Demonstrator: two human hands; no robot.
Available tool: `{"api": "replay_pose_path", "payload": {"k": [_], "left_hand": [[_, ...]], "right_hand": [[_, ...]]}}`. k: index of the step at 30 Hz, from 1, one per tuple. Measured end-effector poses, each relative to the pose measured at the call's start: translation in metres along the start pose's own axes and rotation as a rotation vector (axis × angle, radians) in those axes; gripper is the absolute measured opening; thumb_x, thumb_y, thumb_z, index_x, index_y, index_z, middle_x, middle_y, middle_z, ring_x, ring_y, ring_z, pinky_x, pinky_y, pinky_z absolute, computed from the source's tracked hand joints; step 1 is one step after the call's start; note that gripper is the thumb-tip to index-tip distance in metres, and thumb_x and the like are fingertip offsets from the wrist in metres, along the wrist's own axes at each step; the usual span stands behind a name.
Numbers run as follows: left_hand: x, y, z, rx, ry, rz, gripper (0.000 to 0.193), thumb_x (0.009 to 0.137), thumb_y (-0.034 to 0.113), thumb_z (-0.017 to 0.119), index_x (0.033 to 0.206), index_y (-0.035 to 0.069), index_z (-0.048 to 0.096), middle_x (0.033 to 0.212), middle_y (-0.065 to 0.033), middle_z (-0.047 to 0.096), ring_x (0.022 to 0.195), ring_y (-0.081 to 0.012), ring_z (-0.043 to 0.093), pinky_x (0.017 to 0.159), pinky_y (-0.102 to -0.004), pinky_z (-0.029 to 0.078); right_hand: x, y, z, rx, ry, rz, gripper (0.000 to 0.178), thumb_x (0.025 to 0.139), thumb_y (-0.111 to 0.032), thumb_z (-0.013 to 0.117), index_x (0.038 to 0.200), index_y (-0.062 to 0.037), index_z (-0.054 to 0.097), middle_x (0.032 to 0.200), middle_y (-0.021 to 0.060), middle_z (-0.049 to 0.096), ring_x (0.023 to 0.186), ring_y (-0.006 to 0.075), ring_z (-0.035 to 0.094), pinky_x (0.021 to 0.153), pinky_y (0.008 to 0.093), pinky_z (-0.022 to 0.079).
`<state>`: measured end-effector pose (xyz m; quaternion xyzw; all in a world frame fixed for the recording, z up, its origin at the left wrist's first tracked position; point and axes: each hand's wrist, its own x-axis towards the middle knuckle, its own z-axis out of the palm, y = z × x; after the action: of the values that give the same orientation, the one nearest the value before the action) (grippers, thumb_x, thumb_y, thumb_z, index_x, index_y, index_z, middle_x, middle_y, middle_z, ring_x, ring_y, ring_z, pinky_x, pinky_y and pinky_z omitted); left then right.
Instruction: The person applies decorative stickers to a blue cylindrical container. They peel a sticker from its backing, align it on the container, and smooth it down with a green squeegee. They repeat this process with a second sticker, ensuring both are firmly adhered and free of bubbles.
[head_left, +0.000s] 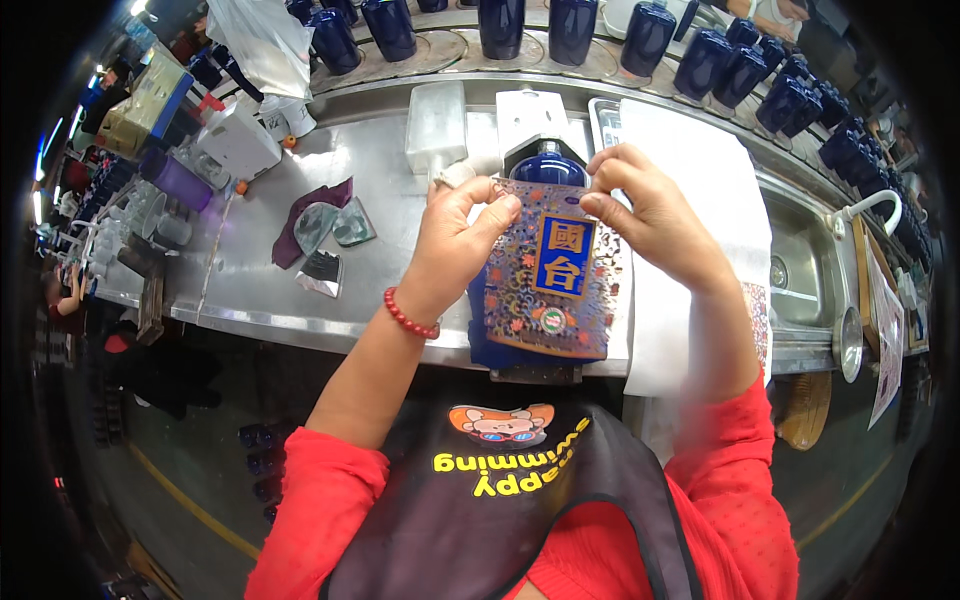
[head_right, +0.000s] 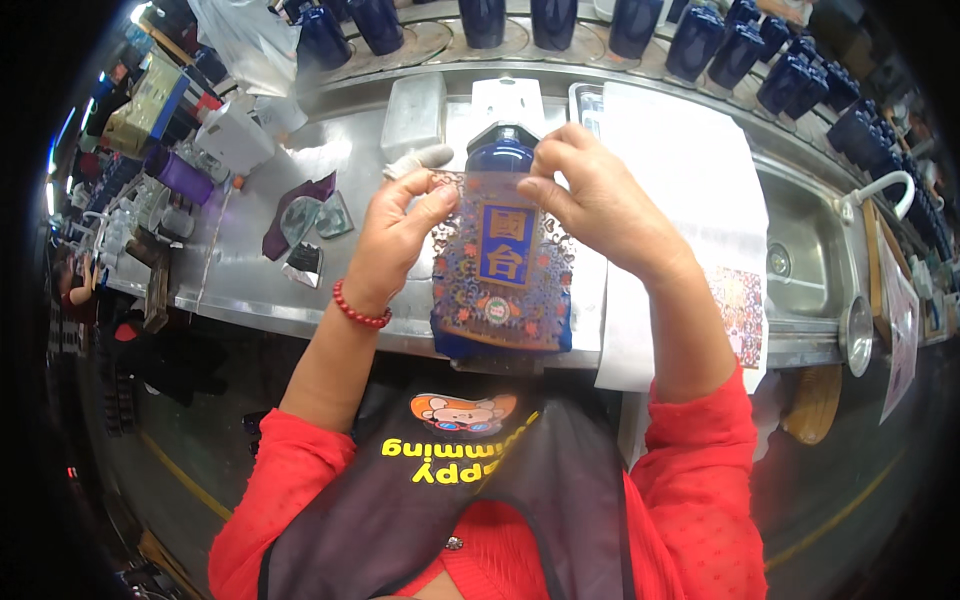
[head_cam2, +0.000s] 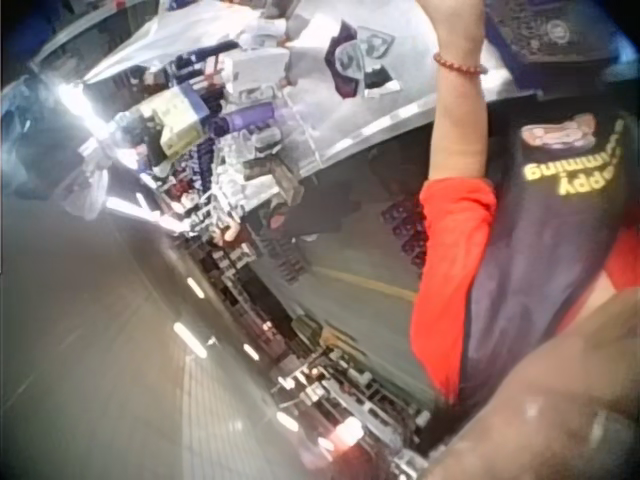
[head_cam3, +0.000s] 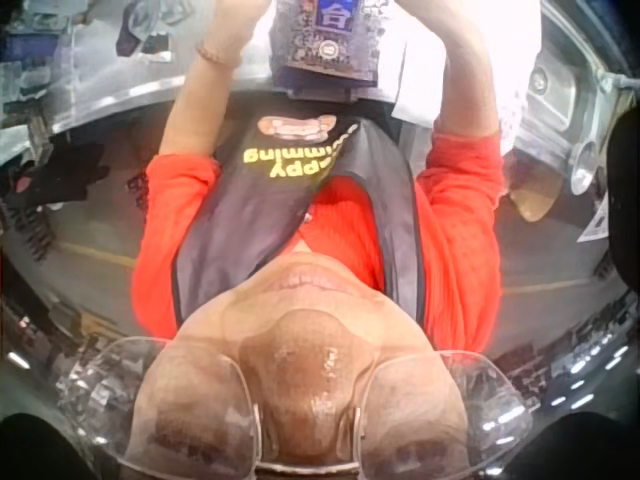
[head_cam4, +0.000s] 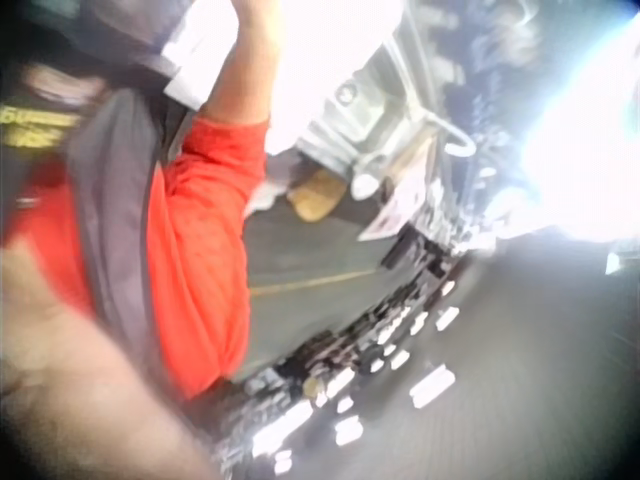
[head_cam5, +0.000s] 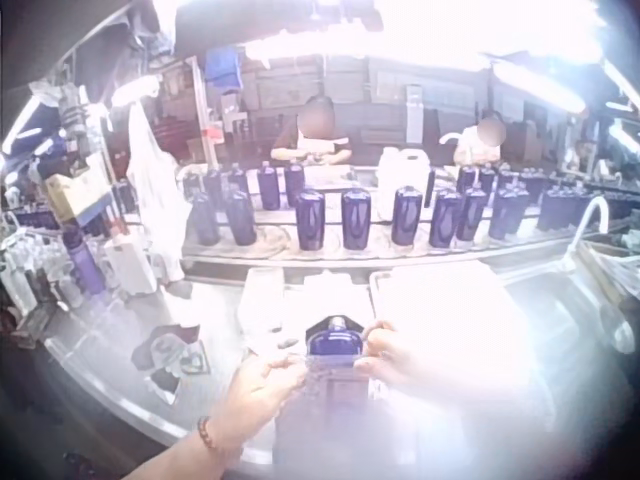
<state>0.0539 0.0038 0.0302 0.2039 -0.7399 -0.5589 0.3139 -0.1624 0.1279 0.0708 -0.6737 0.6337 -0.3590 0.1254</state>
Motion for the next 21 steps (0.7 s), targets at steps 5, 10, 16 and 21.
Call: {"api": "replay_pose_path", "payload": {"k": [5, 10, 16, 21], "left_hand": [[0.014, -0.036, 0.001, -0.106, 0.046, -0.059, 0.027, 0.103, 0.023, 0.060, 0.092, 0.000, 0.069, 0.082, 0.0039, 0.059, 0.077, -0.0049, 0.049, 0.073, -0.0227, 0.042], [0.020, -0.042, 0.002, -0.106, 0.087, -0.081, 0.027, 0.102, 0.023, 0.060, 0.086, 0.002, 0.066, 0.078, 0.0057, 0.054, 0.074, -0.0036, 0.044, 0.068, -0.0221, 0.037], [0.023, -0.049, 0.007, -0.170, 0.122, -0.124, 0.026, 0.103, 0.022, 0.060, 0.086, 0.004, 0.065, 0.079, 0.0059, 0.054, 0.074, -0.0037, 0.044, 0.069, -0.0223, 0.038], [0.025, -0.052, 0.009, -0.120, 0.190, -0.108, 0.024, 0.100, 0.022, 0.062, 0.099, -0.001, 0.068, 0.087, -0.0065, 0.069, 0.082, -0.0135, 0.062, 0.078, -0.0291, 0.049]], "right_hand": [[0.005, 0.032, 0.019, 0.070, 0.050, 0.063, 0.022, 0.097, -0.022, 0.070, 0.092, -0.0034, 0.059, 0.111, 0.0112, 0.059, 0.105, 0.0250, 0.060, 0.091, 0.0347, 0.049], [0.015, 0.033, 0.021, 0.081, 0.064, 0.110, 0.027, 0.097, -0.027, 0.071, 0.090, -0.0036, 0.059, 0.110, 0.0120, 0.060, 0.106, 0.0258, 0.060, 0.093, 0.0353, 0.049], [0.014, 0.049, 0.028, 0.114, 0.101, 0.163, 0.028, 0.098, -0.025, 0.070, 0.086, -0.0024, 0.058, 0.110, 0.0127, 0.060, 0.101, 0.0243, 0.061, 0.087, 0.0332, 0.050], [0.010, 0.049, 0.031, -0.022, 0.298, 0.110, 0.022, 0.099, -0.022, 0.068, 0.094, -0.0010, 0.063, 0.113, 0.0145, 0.060, 0.104, 0.0276, 0.061, 0.089, 0.0367, 0.050]]}}
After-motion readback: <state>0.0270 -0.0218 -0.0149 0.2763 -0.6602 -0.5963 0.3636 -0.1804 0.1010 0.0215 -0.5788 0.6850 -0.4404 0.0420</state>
